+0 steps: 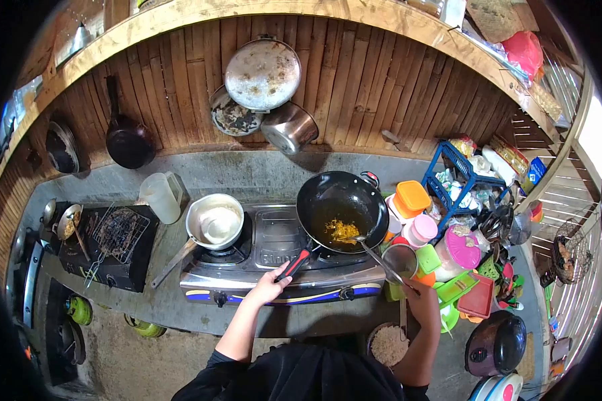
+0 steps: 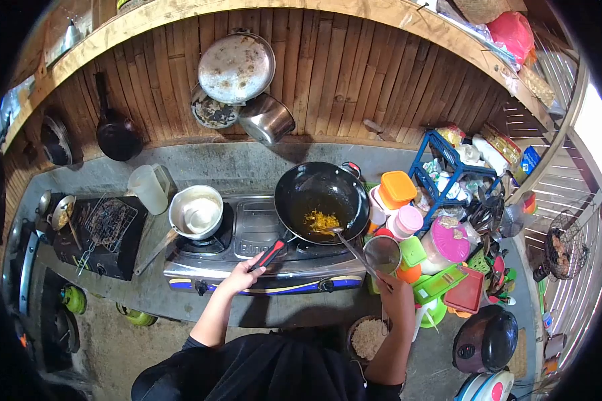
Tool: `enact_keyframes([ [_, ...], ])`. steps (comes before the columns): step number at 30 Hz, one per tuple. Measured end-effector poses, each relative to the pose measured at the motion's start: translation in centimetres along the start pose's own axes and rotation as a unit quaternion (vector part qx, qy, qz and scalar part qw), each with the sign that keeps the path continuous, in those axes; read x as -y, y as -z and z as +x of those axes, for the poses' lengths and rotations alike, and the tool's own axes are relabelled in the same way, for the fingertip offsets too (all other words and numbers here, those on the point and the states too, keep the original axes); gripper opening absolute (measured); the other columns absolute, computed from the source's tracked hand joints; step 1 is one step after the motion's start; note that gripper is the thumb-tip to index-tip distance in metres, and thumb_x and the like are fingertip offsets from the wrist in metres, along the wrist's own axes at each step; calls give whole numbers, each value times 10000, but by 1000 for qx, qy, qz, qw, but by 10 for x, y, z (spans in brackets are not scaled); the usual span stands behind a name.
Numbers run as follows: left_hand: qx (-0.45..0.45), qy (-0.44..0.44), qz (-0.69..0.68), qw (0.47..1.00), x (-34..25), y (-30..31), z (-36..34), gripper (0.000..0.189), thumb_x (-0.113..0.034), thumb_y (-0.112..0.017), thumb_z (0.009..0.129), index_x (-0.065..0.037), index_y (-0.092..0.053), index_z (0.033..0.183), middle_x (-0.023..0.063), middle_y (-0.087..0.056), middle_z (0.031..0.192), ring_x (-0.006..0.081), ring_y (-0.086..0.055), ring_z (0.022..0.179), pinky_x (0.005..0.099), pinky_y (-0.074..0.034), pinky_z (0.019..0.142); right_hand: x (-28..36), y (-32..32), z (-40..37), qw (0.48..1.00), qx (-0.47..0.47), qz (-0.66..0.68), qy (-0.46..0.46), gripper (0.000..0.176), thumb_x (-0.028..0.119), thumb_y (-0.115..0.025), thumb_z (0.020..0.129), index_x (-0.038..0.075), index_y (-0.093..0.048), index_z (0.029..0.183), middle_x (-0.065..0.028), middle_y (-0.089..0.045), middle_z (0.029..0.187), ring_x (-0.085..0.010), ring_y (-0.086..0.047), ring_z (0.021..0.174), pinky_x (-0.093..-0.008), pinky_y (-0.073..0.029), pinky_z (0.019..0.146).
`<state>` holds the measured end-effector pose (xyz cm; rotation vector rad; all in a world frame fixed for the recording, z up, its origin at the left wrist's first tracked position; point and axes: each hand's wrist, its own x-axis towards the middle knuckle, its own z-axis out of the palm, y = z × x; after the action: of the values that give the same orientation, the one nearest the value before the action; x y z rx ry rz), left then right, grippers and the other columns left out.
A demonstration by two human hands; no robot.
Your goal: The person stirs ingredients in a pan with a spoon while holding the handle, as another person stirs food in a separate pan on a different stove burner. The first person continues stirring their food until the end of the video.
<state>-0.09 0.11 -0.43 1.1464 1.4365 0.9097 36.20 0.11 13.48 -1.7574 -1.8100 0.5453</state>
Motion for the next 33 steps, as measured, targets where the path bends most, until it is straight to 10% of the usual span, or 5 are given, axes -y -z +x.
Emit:
enact_keyframes([
  [19,-3,-27,5,1000,9,0,5,519,-167,-597,873,-109,-406,1351,123,-548,1226,155,-475,1135,260,-325,986,-21,-37,20,998,-8,25,56,236,114,-609,802,32,-644,1020,-195,-645,928,-319,-633,882,-357,-484,755],
  [21,-33,-134,33,990,26,-2,15,499,-122,-579,880,-171,-425,1352,-84,-487,748,31,-358,556,182,-324,507,-25,-49,26,998,-4,35,52,240,105,-600,805,32,-637,1030,-195,-645,936,-317,-630,899,-355,-482,766],
  [28,-15,-90,26,995,4,0,3,495,-137,-577,883,-173,-424,1353,-88,-478,718,32,-342,546,185,-313,499,-22,-75,51,994,-29,68,75,244,107,-584,821,25,-627,1046,-178,-656,895,-262,-650,828,-326,-485,745],
  [30,6,-49,-7,999,-5,1,-2,514,-160,-594,873,-82,-407,1346,132,-505,1287,174,-443,1198,269,-291,1023,-17,-75,57,994,-31,81,71,244,110,-580,823,23,-627,1046,-180,-655,889,-262,-649,822,-323,-486,742],
  [33,-2,-38,9,999,-7,1,-3,516,-163,-594,873,-91,-406,1348,132,-508,1285,174,-443,1199,268,-288,1023,-21,-81,69,989,-38,104,101,246,112,-581,820,24,-627,1045,-190,-651,895,-283,-648,829,-331,-487,744],
])
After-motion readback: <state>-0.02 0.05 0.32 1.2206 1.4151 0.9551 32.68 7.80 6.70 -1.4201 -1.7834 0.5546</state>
